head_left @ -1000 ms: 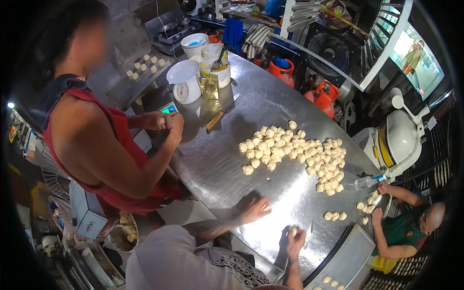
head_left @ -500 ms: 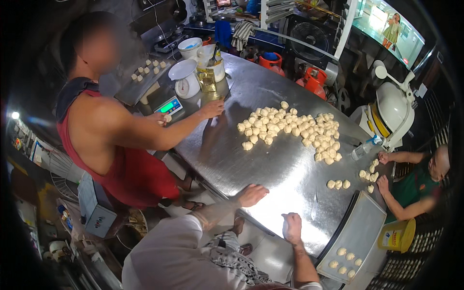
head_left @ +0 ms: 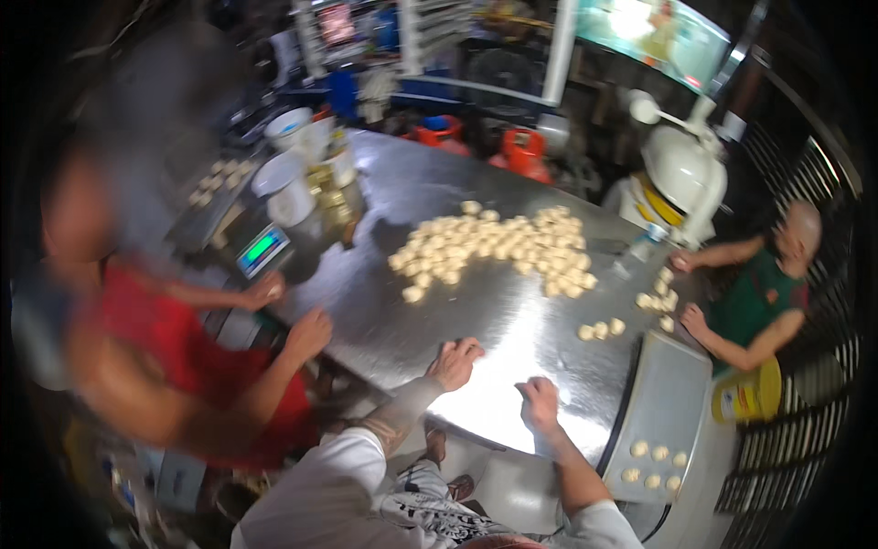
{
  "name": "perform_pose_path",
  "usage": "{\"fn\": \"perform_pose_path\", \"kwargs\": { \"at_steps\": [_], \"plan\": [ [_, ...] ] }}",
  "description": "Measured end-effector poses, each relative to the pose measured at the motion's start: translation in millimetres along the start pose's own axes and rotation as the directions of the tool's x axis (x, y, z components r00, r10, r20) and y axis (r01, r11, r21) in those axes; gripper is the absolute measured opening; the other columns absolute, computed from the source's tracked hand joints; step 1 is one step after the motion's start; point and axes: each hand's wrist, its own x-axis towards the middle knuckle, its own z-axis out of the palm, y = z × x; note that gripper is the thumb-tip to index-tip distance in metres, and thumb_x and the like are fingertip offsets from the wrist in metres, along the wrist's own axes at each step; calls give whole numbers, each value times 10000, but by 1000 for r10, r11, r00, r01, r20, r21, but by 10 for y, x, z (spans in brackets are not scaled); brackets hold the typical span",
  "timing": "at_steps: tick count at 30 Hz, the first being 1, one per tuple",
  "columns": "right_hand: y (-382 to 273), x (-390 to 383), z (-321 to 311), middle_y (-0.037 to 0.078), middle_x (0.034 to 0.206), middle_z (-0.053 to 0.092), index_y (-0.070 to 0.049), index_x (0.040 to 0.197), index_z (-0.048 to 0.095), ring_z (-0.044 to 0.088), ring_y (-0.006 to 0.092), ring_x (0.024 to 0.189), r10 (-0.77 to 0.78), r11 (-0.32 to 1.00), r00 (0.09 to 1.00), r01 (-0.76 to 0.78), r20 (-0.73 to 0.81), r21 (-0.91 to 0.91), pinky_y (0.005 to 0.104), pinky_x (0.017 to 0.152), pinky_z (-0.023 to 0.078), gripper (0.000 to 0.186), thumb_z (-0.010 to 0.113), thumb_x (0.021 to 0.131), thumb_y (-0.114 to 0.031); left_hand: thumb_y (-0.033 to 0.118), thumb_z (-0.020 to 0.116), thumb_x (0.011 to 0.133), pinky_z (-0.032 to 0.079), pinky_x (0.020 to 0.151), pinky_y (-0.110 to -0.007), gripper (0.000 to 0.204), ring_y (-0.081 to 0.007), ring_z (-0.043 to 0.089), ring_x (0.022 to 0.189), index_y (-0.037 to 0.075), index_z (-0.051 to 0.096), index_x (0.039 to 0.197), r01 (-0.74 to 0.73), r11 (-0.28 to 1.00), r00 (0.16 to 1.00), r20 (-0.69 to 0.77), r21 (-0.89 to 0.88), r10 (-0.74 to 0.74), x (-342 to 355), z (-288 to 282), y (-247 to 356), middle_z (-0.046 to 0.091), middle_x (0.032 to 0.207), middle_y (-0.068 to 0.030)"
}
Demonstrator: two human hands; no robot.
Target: The person prepares bread dough by rolling pieces into balls, slicing them with a knife, and placing them onto a metal tray.
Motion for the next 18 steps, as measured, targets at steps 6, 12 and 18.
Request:
{"fn": "perform_pose_path", "kwargs": {
  "at_steps": [6,12,18],
  "plan": [
    [-365,-56,193,161,1045,681,-33,1137,723,659,374,985,108,974,994,-102,-21,203,465,873,543,259,624,913,51,69,625,973,489,977,-499,229,-383,660,1092,66,705,1188,50,998,998,-25,-29,-51,-343,296,-34,677,1162,-203],
    [100,-44,-51,130,1126,675,-144,1216,720,660,371,1026,62,998,977,-57,205,-31,440,942,546,303,686,932,-44,41,585,962,483,1009,-501,242,-368,625,1137,71,704,1170,79,997,996,-46,-22,-80,105,91,64,689,1198,-158],
    [-337,-152,70,152,1113,659,-109,1230,702,660,370,1076,147,953,988,-156,54,258,458,946,573,325,668,928,7,54,616,950,500,1026,-526,232,-400,618,1182,119,705,1154,128,992,992,3,12,-128,-271,307,-139,682,1210,-159]
  ]
}}
